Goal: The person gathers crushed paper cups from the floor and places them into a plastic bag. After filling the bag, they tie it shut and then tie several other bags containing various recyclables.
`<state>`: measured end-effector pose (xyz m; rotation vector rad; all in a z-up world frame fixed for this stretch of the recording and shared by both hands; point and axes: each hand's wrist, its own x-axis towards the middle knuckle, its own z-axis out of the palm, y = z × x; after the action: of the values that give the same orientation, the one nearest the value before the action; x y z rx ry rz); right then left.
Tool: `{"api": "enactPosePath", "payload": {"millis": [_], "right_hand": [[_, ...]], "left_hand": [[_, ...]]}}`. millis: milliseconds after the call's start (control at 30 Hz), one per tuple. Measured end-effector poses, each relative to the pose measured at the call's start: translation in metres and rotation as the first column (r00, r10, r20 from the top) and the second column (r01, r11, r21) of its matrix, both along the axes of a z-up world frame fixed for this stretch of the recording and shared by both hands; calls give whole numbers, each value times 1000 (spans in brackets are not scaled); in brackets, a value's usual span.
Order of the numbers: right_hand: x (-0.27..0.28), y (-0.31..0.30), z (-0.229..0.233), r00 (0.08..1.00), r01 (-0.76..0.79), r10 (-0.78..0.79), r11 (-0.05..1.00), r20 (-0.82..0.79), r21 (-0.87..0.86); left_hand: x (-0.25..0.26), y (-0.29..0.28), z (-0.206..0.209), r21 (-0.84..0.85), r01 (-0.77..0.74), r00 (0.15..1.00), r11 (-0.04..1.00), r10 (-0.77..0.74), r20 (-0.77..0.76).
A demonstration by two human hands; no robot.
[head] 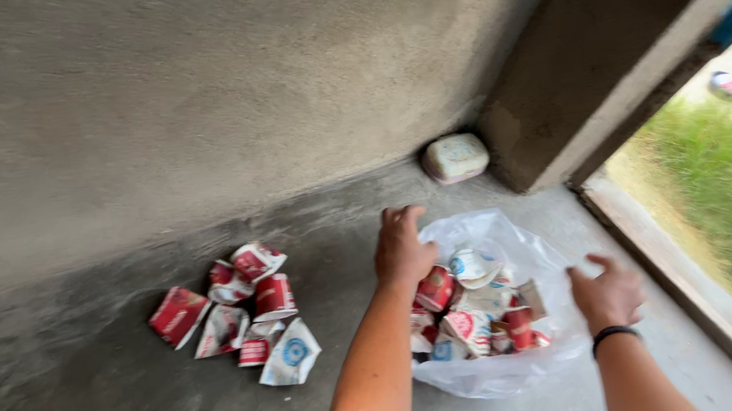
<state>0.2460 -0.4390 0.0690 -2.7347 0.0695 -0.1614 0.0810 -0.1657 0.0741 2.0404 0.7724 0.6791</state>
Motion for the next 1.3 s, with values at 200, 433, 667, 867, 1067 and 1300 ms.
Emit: {"api": "enactPosePath", "payload": {"millis": [200,433,667,867,1067,1300], "right_hand": [[-9,84,38,926,-318,276,938,258,140],[-69,223,17,647,-744,746,570,158,349],[-171,316,-27,525,-777,845,524,-99,350],[-210,343,-73,523,-757,780,610,-344,232],[-223,348,-110,487,-688,701,676,-521,265],[-228,347,-96,483,-588,645,740,-592,327]], "left_hand": [[-9,36,15,-78,-128,984,989,117,-136],[-83,113,20,-48,-349,843,936,290,-453],[-156,161,7,-26,-369,723,929,270,-636],[-177,164,-19,-195,-399,606,896,98,-789],[-176,159,-46,-303,-372,608,877,-17,-794],[-171,157,-53,-385,-428,616,818,-48,-786]]}}
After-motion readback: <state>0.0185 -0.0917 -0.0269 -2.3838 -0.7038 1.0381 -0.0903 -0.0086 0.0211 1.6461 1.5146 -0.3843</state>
